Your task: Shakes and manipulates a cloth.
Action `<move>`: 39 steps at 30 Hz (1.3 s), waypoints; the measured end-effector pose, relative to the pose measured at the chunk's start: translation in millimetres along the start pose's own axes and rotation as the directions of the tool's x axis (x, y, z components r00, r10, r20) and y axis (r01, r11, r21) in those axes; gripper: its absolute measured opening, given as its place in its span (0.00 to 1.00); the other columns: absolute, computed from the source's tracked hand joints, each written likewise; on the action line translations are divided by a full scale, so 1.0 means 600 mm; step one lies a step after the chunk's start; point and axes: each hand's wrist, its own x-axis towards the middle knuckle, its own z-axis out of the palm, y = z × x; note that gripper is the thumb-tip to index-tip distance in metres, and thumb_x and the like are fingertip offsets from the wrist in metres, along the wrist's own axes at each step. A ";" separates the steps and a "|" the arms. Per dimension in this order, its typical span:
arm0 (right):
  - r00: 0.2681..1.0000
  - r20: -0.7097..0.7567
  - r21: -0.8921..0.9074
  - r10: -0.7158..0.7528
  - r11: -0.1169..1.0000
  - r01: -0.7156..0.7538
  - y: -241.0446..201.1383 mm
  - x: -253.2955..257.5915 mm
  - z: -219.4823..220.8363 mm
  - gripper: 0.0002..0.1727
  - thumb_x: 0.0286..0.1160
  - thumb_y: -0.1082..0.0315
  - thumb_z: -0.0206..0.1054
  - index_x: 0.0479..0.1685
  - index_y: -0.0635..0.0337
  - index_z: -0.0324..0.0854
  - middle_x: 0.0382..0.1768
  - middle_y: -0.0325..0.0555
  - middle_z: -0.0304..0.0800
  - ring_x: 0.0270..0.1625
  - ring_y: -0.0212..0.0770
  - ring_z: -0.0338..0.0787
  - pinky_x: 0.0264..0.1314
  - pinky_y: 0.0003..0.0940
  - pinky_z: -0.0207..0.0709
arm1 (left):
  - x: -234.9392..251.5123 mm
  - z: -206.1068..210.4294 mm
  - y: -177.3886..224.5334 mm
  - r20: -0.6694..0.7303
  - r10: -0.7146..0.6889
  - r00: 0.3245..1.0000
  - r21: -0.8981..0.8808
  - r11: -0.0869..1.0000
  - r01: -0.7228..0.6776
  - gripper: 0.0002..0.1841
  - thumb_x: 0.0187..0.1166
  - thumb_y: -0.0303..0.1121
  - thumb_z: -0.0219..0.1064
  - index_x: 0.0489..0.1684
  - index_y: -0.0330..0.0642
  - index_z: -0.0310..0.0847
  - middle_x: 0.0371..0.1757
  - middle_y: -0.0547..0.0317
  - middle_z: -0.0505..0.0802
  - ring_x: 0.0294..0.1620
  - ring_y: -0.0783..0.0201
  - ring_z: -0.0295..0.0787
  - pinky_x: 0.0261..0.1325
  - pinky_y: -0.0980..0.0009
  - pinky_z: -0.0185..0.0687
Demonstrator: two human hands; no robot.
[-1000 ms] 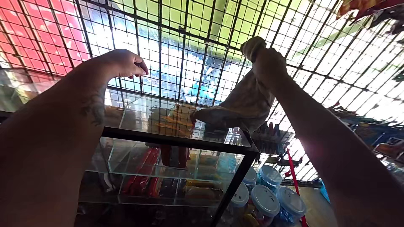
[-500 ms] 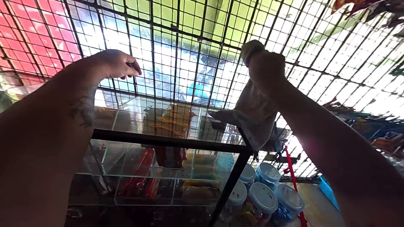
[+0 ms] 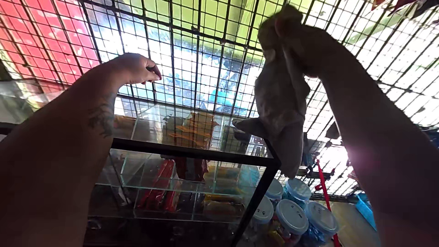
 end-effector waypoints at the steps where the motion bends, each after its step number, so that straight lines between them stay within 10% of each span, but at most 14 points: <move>1: 0.995 0.034 0.068 -0.090 0.994 0.088 -0.014 0.016 0.016 0.21 0.91 0.47 0.54 0.60 0.53 0.79 0.41 0.37 0.87 0.42 0.28 0.89 0.47 0.30 0.86 | -0.004 -0.001 0.004 -0.030 0.032 0.999 -0.018 0.999 -0.032 0.10 0.89 0.32 0.62 0.54 0.35 0.87 0.44 0.41 0.90 0.41 0.50 0.83 0.52 0.45 0.76; 4: 0.948 0.105 0.270 -0.300 0.926 0.263 -0.045 0.078 0.074 0.12 0.91 0.63 0.56 0.39 0.57 0.80 0.26 0.36 0.82 0.27 0.27 0.84 0.32 0.23 0.82 | -0.021 -0.008 0.024 -0.131 0.127 0.983 -0.083 0.987 -0.138 0.14 0.91 0.35 0.59 0.57 0.33 0.85 0.43 0.43 0.89 0.40 0.54 0.81 0.52 0.49 0.76; 8: 0.854 0.293 0.426 -0.431 0.858 0.287 -0.074 0.094 0.149 0.12 0.93 0.68 0.50 0.44 0.60 0.78 0.31 0.38 0.84 0.34 0.29 0.88 0.42 0.26 0.87 | -0.027 -0.012 0.027 -0.233 0.161 0.959 -0.169 0.965 -0.203 0.18 0.94 0.36 0.51 0.59 0.30 0.83 0.43 0.43 0.88 0.38 0.57 0.82 0.52 0.55 0.79; 11: 0.888 0.422 0.032 -0.183 0.982 0.187 -0.103 0.048 0.177 0.23 0.94 0.47 0.47 0.54 0.53 0.81 0.38 0.35 0.88 0.39 0.25 0.89 0.44 0.25 0.86 | -0.027 -0.006 0.039 -0.241 0.125 0.962 -0.404 0.889 -0.217 0.19 0.95 0.39 0.46 0.61 0.37 0.81 0.39 0.61 0.87 0.32 0.76 0.79 0.43 0.75 0.78; 14: 0.876 0.463 -0.312 0.135 0.950 0.019 -0.102 0.070 0.188 0.27 0.88 0.38 0.51 0.64 0.49 0.80 0.48 0.42 0.87 0.46 0.37 0.87 0.47 0.42 0.82 | -0.029 -0.005 0.055 -0.082 0.176 0.981 -0.683 0.707 -0.184 0.29 0.96 0.50 0.30 0.72 0.47 0.76 0.56 0.64 0.91 0.54 0.70 0.89 0.58 0.66 0.83; 17: 0.857 0.492 -0.329 0.154 0.944 0.019 -0.104 0.080 0.186 0.17 0.89 0.48 0.57 0.61 0.47 0.79 0.43 0.38 0.88 0.41 0.32 0.89 0.41 0.32 0.85 | -0.038 -0.007 0.070 -0.001 0.365 0.931 -0.787 0.574 -0.225 0.36 0.93 0.54 0.17 0.83 0.49 0.64 0.73 0.62 0.85 0.73 0.65 0.82 0.73 0.61 0.78; 23: 0.855 0.519 0.020 0.000 1.000 -0.013 -0.095 0.083 0.179 0.04 0.82 0.72 0.62 0.43 0.53 0.80 0.32 0.35 0.89 0.32 0.26 0.90 0.37 0.23 0.86 | -0.052 -0.010 0.083 -0.069 0.451 0.890 -0.876 0.400 -0.270 0.13 0.94 0.32 0.46 0.60 0.52 0.77 0.43 0.73 0.92 0.44 0.78 0.91 0.52 0.79 0.89; 28: 0.759 0.641 0.302 -0.116 0.947 -0.110 -0.055 0.043 0.177 0.20 0.95 0.52 0.45 0.53 0.49 0.82 0.37 0.32 0.92 0.39 0.24 0.92 0.42 0.23 0.89 | -0.032 -0.014 0.078 -0.327 0.312 0.892 -0.734 0.511 -0.447 0.06 0.90 0.30 0.57 0.57 0.46 0.74 0.44 0.69 0.86 0.45 0.77 0.87 0.53 0.76 0.86; 33: 0.631 0.740 0.361 -0.231 0.929 -0.082 0.060 0.048 0.164 0.19 0.91 0.49 0.53 0.62 0.51 0.79 0.42 0.35 0.89 0.44 0.29 0.91 0.50 0.30 0.88 | -0.002 -0.019 0.050 -0.513 0.119 0.850 -0.694 0.525 -0.493 0.10 0.87 0.29 0.60 0.62 0.42 0.74 0.47 0.65 0.87 0.46 0.76 0.87 0.52 0.75 0.87; 39: 0.848 0.521 0.023 0.102 0.991 -0.133 0.025 -0.045 0.116 0.08 0.75 0.72 0.67 0.49 0.58 0.85 0.33 0.41 0.93 0.31 0.30 0.92 0.34 0.26 0.88 | 0.002 -0.026 0.031 -0.603 -0.054 0.796 -0.662 0.590 -0.462 0.11 0.86 0.31 0.62 0.61 0.41 0.76 0.48 0.62 0.87 0.47 0.73 0.87 0.53 0.71 0.86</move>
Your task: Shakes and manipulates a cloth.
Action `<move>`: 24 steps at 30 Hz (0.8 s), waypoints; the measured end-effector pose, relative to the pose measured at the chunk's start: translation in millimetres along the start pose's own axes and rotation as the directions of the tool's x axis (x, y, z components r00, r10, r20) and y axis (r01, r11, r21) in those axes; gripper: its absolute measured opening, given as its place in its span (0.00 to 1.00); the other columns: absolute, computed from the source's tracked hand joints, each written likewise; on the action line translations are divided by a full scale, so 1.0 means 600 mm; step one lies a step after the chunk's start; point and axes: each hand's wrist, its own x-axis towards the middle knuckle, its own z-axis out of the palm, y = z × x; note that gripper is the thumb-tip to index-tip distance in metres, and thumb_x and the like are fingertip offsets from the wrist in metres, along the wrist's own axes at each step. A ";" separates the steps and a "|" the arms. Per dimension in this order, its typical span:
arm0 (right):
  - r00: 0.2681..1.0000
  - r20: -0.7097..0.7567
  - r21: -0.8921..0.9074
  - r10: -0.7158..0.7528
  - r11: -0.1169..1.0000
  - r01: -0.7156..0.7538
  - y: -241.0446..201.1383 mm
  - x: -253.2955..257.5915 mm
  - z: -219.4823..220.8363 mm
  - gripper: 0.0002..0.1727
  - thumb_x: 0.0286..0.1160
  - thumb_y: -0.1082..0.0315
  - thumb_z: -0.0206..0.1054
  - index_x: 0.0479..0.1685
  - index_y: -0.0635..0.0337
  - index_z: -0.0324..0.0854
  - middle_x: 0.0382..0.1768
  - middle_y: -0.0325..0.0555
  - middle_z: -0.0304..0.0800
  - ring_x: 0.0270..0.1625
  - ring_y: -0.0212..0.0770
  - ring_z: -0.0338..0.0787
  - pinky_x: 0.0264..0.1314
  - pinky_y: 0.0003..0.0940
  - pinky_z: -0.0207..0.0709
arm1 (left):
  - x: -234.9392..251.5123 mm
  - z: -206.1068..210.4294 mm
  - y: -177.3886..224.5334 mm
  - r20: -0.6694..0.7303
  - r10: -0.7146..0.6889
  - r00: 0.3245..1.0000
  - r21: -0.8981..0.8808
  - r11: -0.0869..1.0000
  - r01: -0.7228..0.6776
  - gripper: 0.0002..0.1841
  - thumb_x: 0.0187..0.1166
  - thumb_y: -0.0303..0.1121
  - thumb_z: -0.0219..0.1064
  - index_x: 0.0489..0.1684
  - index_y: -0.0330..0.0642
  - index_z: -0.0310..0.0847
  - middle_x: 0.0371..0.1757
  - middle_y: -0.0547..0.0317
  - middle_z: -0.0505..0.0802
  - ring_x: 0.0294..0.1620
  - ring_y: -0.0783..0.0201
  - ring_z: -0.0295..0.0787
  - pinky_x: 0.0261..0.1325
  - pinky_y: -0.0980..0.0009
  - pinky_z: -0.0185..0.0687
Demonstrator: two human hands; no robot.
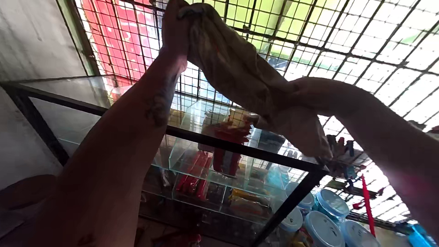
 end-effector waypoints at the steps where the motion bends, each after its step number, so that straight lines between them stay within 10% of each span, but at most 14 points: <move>1: 0.997 -0.078 -0.027 0.027 0.999 -0.029 0.000 -0.008 -0.008 0.06 0.80 0.70 0.65 0.50 0.57 0.84 0.31 0.39 0.92 0.29 0.29 0.90 0.30 0.25 0.87 | -0.002 -0.001 0.003 0.013 -0.012 1.000 0.044 0.999 0.011 0.13 0.86 0.31 0.62 0.64 0.40 0.75 0.50 0.60 0.86 0.48 0.73 0.86 0.54 0.71 0.85; 7: 0.873 -0.487 0.146 -0.015 0.984 0.098 0.014 -0.053 -0.064 0.12 0.89 0.53 0.58 0.44 0.46 0.84 0.30 0.26 0.89 0.31 0.20 0.88 0.33 0.21 0.85 | -0.018 0.004 0.020 0.172 -0.035 0.984 0.191 0.982 0.002 0.15 0.88 0.32 0.59 0.68 0.41 0.72 0.52 0.60 0.86 0.48 0.77 0.86 0.53 0.73 0.85; 10: 0.787 -0.605 0.352 -0.124 0.845 0.403 0.028 -0.070 -0.066 0.17 0.94 0.55 0.50 0.51 0.50 0.84 0.36 0.29 0.92 0.38 0.20 0.91 0.42 0.20 0.87 | -0.030 0.015 0.032 0.300 0.019 0.954 0.324 0.939 -0.120 0.13 0.86 0.27 0.59 0.65 0.36 0.72 0.47 0.60 0.82 0.44 0.80 0.81 0.50 0.78 0.80; 16: 0.642 -0.626 0.580 -0.442 0.286 0.762 0.103 -0.011 -0.080 0.27 0.96 0.49 0.34 0.60 0.54 0.77 0.48 0.41 0.91 0.55 0.33 0.90 0.62 0.38 0.85 | -0.067 0.072 0.045 0.534 0.323 0.781 0.553 0.566 -0.612 0.14 0.83 0.29 0.63 0.55 0.25 0.83 0.58 0.27 0.87 0.58 0.30 0.87 0.61 0.35 0.78; 21: 0.505 -0.783 0.490 -0.362 0.140 0.860 0.103 0.017 -0.106 0.28 0.97 0.52 0.30 0.53 0.59 0.74 0.42 0.44 0.90 0.51 0.37 0.91 0.62 0.37 0.85 | -0.131 0.119 0.075 0.798 0.390 0.460 0.280 0.436 -0.855 0.15 0.85 0.33 0.59 0.31 0.29 0.80 0.29 0.38 0.85 0.32 0.38 0.87 0.34 0.43 0.77; 24: 0.436 -0.839 0.318 -0.326 0.356 0.879 0.108 0.032 -0.095 0.07 0.84 0.75 0.50 0.44 0.59 0.74 0.33 0.41 0.85 0.39 0.35 0.88 0.48 0.37 0.87 | -0.143 0.148 0.057 0.869 0.489 -0.069 -0.120 0.073 -0.990 0.08 0.81 0.25 0.60 0.37 0.36 0.85 0.33 0.47 0.87 0.33 0.47 0.87 0.34 0.52 0.83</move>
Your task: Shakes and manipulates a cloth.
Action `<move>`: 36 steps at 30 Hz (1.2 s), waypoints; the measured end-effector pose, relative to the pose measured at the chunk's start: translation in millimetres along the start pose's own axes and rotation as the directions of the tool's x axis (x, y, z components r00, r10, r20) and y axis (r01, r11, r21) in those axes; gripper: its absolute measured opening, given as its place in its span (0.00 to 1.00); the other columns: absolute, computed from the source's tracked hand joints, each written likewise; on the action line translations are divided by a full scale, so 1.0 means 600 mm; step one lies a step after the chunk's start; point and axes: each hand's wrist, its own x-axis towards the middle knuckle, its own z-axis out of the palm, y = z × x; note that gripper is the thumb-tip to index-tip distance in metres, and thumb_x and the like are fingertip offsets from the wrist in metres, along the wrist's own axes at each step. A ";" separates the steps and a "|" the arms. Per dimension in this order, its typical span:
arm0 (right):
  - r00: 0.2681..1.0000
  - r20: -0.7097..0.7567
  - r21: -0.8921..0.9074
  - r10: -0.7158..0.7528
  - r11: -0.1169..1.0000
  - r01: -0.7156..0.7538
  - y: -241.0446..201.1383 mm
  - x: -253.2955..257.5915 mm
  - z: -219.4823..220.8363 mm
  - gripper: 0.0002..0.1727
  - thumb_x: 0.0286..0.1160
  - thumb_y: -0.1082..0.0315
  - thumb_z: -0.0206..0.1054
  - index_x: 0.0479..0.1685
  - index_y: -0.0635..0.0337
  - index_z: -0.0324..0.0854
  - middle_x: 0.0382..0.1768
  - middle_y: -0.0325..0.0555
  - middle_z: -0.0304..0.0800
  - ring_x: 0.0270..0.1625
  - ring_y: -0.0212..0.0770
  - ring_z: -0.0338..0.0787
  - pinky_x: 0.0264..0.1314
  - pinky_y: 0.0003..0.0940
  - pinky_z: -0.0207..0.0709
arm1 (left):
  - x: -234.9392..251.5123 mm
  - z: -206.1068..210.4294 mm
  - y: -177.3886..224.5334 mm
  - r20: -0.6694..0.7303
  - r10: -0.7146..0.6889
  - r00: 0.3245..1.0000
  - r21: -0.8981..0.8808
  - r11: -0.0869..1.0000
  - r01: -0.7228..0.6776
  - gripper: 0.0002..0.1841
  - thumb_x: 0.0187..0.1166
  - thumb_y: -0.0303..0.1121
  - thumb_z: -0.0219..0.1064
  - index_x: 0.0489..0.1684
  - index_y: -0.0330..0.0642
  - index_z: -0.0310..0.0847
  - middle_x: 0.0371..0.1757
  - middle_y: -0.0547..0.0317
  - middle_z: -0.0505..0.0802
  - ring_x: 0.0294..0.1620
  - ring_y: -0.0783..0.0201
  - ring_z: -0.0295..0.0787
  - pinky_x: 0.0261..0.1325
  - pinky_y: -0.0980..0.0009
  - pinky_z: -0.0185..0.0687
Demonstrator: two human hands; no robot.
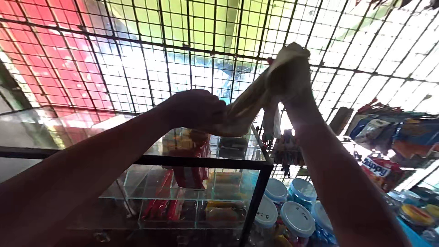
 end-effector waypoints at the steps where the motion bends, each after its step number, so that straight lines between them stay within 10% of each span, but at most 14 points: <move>1: 1.000 0.001 -0.168 0.010 0.986 -0.010 0.007 -0.008 -0.004 0.06 0.79 0.78 0.58 0.49 0.61 0.72 0.34 0.43 0.84 0.37 0.35 0.87 0.44 0.37 0.87 | 0.004 0.011 0.001 0.017 0.099 0.995 0.008 0.995 -0.099 0.10 0.82 0.33 0.61 0.43 0.39 0.87 0.37 0.49 0.88 0.36 0.48 0.88 0.37 0.52 0.85; 4: 0.992 -0.085 -0.738 0.097 0.663 -0.128 0.001 -0.045 -0.003 0.27 0.77 0.73 0.67 0.74 0.69 0.65 0.52 0.53 0.85 0.53 0.36 0.88 0.59 0.36 0.84 | 0.007 0.025 0.004 0.052 0.129 0.990 -0.041 0.991 -0.127 0.26 0.82 0.56 0.57 0.63 0.47 0.88 0.48 0.48 0.91 0.47 0.47 0.91 0.52 0.51 0.86; 11: 0.965 -0.159 -0.970 0.207 0.150 -0.192 -0.036 -0.009 0.019 0.26 0.80 0.68 0.66 0.76 0.71 0.73 0.67 0.68 0.85 0.72 0.60 0.85 0.75 0.55 0.73 | -0.006 -0.008 -0.054 0.038 -0.307 0.951 -0.033 0.951 0.309 0.15 0.83 0.37 0.63 0.51 0.33 0.86 0.45 0.33 0.91 0.45 0.31 0.91 0.45 0.36 0.82; 13: 0.940 -0.218 -0.928 0.263 0.241 -0.283 -0.039 0.019 0.038 0.26 0.85 0.67 0.62 0.78 0.72 0.70 0.70 0.65 0.82 0.74 0.54 0.83 0.77 0.50 0.72 | -0.003 -0.013 -0.066 0.043 -0.477 0.878 -0.040 0.877 0.479 0.16 0.87 0.37 0.60 0.53 0.31 0.87 0.45 0.32 0.91 0.44 0.31 0.92 0.45 0.34 0.82; 16: 0.943 -0.161 -0.390 0.291 0.859 -0.332 -0.016 0.050 0.047 0.12 0.94 0.69 0.43 0.54 0.63 0.72 0.38 0.45 0.80 0.38 0.33 0.83 0.42 0.29 0.81 | 0.007 -0.006 -0.067 0.064 -0.712 0.699 -0.105 0.692 0.714 0.19 0.91 0.40 0.55 0.57 0.33 0.86 0.52 0.34 0.92 0.50 0.32 0.92 0.52 0.31 0.80; 18: 0.975 0.002 -0.041 0.222 0.974 -0.222 -0.005 0.064 0.051 0.13 0.90 0.73 0.44 0.38 0.58 0.73 0.25 0.39 0.81 0.28 0.29 0.83 0.32 0.27 0.82 | 0.011 0.003 -0.061 0.127 -0.829 0.545 -0.203 0.517 0.832 0.17 0.91 0.38 0.56 0.60 0.35 0.86 0.55 0.34 0.92 0.57 0.34 0.90 0.61 0.30 0.76; 19: 0.984 0.005 -0.138 0.180 0.974 -0.178 0.004 0.070 0.048 0.10 0.87 0.77 0.48 0.40 0.59 0.73 0.28 0.40 0.81 0.30 0.29 0.83 0.34 0.26 0.82 | 0.006 0.009 -0.060 0.153 -0.843 0.516 -0.201 0.484 0.851 0.16 0.91 0.38 0.56 0.59 0.37 0.86 0.54 0.35 0.92 0.56 0.34 0.90 0.60 0.31 0.76; 20: 0.985 -0.036 -0.416 0.172 0.893 -0.171 0.010 0.075 0.042 0.06 0.81 0.81 0.55 0.48 0.64 0.73 0.36 0.45 0.81 0.38 0.32 0.83 0.41 0.27 0.82 | -0.005 0.015 -0.062 0.162 -0.832 0.530 -0.169 0.506 0.846 0.16 0.91 0.38 0.55 0.58 0.38 0.87 0.53 0.35 0.93 0.57 0.34 0.90 0.59 0.30 0.77; 23: 0.918 -0.153 -0.984 0.365 0.026 -0.175 -0.033 0.070 0.052 0.28 0.85 0.71 0.60 0.83 0.72 0.63 0.78 0.64 0.75 0.80 0.53 0.78 0.81 0.47 0.70 | -0.020 0.020 -0.063 0.217 -0.804 0.553 -0.108 0.544 0.832 0.20 0.93 0.40 0.53 0.58 0.32 0.85 0.52 0.30 0.91 0.55 0.29 0.89 0.56 0.27 0.75; 26: 0.900 -0.251 -0.917 0.356 -0.387 -0.103 -0.061 0.043 0.071 0.23 0.87 0.72 0.53 0.78 0.72 0.68 0.72 0.69 0.80 0.75 0.65 0.82 0.70 0.65 0.75 | -0.003 0.028 -0.045 0.256 -0.784 0.566 -0.296 0.493 0.818 0.20 0.92 0.39 0.56 0.72 0.36 0.78 0.61 0.34 0.89 0.57 0.36 0.89 0.62 0.35 0.78; 31: 0.916 -0.238 -0.863 0.321 -0.503 -0.048 -0.064 0.015 0.070 0.19 0.86 0.74 0.51 0.70 0.68 0.77 0.65 0.67 0.86 0.69 0.66 0.86 0.60 0.65 0.79 | 0.032 0.084 0.011 0.393 -0.382 0.837 -0.634 0.547 0.547 0.23 0.85 0.35 0.65 0.79 0.44 0.79 0.81 0.44 0.79 0.80 0.48 0.77 0.81 0.49 0.71; 36: 0.921 -0.246 -0.911 0.304 -0.396 -0.113 -0.095 0.017 0.061 0.21 0.87 0.73 0.50 0.74 0.71 0.73 0.69 0.69 0.83 0.73 0.67 0.83 0.67 0.66 0.76 | 0.035 0.093 0.007 0.461 -0.251 0.851 -0.664 0.538 0.519 0.13 0.86 0.30 0.64 0.61 0.36 0.89 0.66 0.45 0.90 0.71 0.52 0.84 0.76 0.55 0.74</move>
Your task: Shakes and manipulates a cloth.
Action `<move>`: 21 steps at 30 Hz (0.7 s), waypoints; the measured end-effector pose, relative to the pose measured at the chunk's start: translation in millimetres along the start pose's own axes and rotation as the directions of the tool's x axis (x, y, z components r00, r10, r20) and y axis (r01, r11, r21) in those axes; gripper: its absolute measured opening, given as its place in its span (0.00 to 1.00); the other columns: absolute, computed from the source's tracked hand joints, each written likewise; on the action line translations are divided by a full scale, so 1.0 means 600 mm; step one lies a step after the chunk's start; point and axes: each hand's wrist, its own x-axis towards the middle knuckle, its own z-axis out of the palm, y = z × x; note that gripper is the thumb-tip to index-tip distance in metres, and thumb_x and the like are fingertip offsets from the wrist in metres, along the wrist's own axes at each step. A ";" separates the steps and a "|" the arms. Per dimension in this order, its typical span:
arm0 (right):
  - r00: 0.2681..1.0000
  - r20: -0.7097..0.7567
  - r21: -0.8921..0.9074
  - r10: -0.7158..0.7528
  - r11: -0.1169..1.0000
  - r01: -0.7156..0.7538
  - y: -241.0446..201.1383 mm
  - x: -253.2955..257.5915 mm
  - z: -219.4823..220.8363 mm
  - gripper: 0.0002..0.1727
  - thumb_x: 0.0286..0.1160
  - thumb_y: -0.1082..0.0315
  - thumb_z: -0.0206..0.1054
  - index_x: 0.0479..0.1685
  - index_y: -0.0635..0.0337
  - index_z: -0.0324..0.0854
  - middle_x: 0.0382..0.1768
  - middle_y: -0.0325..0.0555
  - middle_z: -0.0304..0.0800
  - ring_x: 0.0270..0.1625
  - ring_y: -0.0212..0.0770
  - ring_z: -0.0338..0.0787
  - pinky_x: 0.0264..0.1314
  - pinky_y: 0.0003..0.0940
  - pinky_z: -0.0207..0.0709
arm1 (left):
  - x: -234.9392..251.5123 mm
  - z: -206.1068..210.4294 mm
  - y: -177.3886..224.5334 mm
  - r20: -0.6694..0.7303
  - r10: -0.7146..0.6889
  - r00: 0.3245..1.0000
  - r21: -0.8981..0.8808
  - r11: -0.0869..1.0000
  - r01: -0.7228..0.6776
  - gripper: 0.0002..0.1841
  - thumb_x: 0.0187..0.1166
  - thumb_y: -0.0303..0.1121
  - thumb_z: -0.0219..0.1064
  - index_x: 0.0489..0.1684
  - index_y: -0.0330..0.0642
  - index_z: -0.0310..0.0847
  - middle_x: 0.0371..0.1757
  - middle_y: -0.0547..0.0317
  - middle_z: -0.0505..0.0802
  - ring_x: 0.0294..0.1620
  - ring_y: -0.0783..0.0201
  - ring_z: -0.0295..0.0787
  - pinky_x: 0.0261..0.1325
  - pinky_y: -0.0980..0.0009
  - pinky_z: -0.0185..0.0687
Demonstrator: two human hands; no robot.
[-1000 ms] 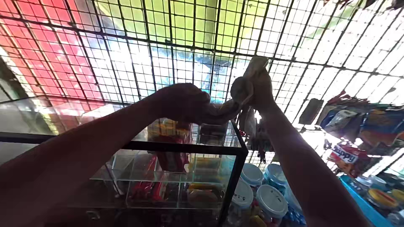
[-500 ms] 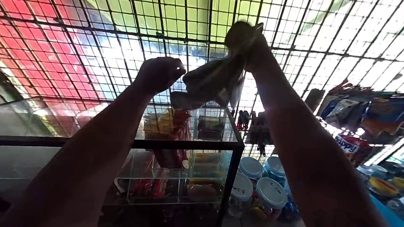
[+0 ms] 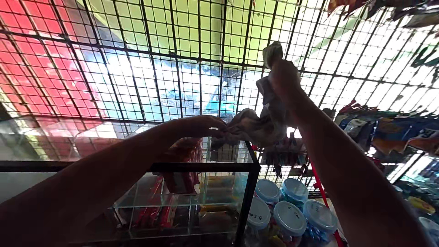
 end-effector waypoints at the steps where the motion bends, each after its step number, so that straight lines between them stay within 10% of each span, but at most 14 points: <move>1: 1.000 -0.023 -0.018 -0.002 1.000 0.002 0.004 0.006 -0.003 0.21 0.87 0.73 0.50 0.73 0.72 0.74 0.68 0.70 0.83 0.72 0.67 0.84 0.66 0.66 0.76 | 0.002 -0.002 0.001 -0.008 -0.007 1.000 0.008 1.000 0.007 0.12 0.85 0.30 0.65 0.59 0.36 0.89 0.64 0.46 0.90 0.69 0.53 0.85 0.75 0.56 0.76; 8: 0.997 -0.075 -0.271 -0.023 0.963 0.002 -0.019 0.053 -0.006 0.18 0.82 0.74 0.57 0.64 0.76 0.79 0.66 0.73 0.83 0.70 0.72 0.84 0.60 0.71 0.76 | 0.004 -0.005 0.002 -0.045 0.063 0.997 0.105 0.993 -0.058 0.06 0.82 0.25 0.66 0.44 0.31 0.88 0.45 0.45 0.90 0.45 0.56 0.88 0.54 0.61 0.84; 14: 0.996 -0.030 0.174 0.079 0.982 -0.073 -0.059 0.013 -0.009 0.24 0.87 0.71 0.51 0.81 0.67 0.68 0.79 0.59 0.76 0.82 0.53 0.77 0.79 0.51 0.71 | -0.003 -0.025 0.016 0.005 -0.225 0.974 0.088 0.971 0.224 0.20 0.82 0.31 0.71 0.67 0.33 0.74 0.34 0.51 0.87 0.35 0.57 0.86 0.45 0.55 0.83; 16: 0.979 0.205 0.324 0.007 0.943 -0.075 -0.055 -0.039 -0.055 0.28 0.96 0.69 0.43 0.92 0.65 0.49 0.90 0.57 0.60 0.90 0.48 0.64 0.88 0.41 0.59 | -0.005 -0.031 0.012 0.025 -0.293 0.956 0.082 0.954 0.290 0.28 0.83 0.32 0.70 0.80 0.36 0.67 0.30 0.53 0.85 0.31 0.58 0.82 0.44 0.57 0.81; 18: 0.996 -0.042 0.473 -0.073 0.877 0.084 -0.019 0.008 0.005 0.25 0.91 0.69 0.50 0.83 0.69 0.62 0.73 0.62 0.78 0.73 0.48 0.82 0.74 0.43 0.75 | -0.011 -0.034 0.008 0.039 -0.326 0.945 0.096 0.942 0.321 0.28 0.85 0.34 0.68 0.84 0.40 0.67 0.31 0.50 0.86 0.32 0.56 0.82 0.46 0.53 0.81; 21: 1.000 0.011 0.306 -0.019 0.952 0.015 -0.016 0.018 0.025 0.26 0.91 0.68 0.50 0.85 0.70 0.61 0.75 0.66 0.79 0.77 0.57 0.81 0.78 0.54 0.72 | -0.019 -0.039 -0.002 0.042 -0.290 0.956 0.153 0.948 0.281 0.19 0.84 0.33 0.68 0.73 0.43 0.81 0.31 0.50 0.87 0.31 0.55 0.82 0.43 0.51 0.79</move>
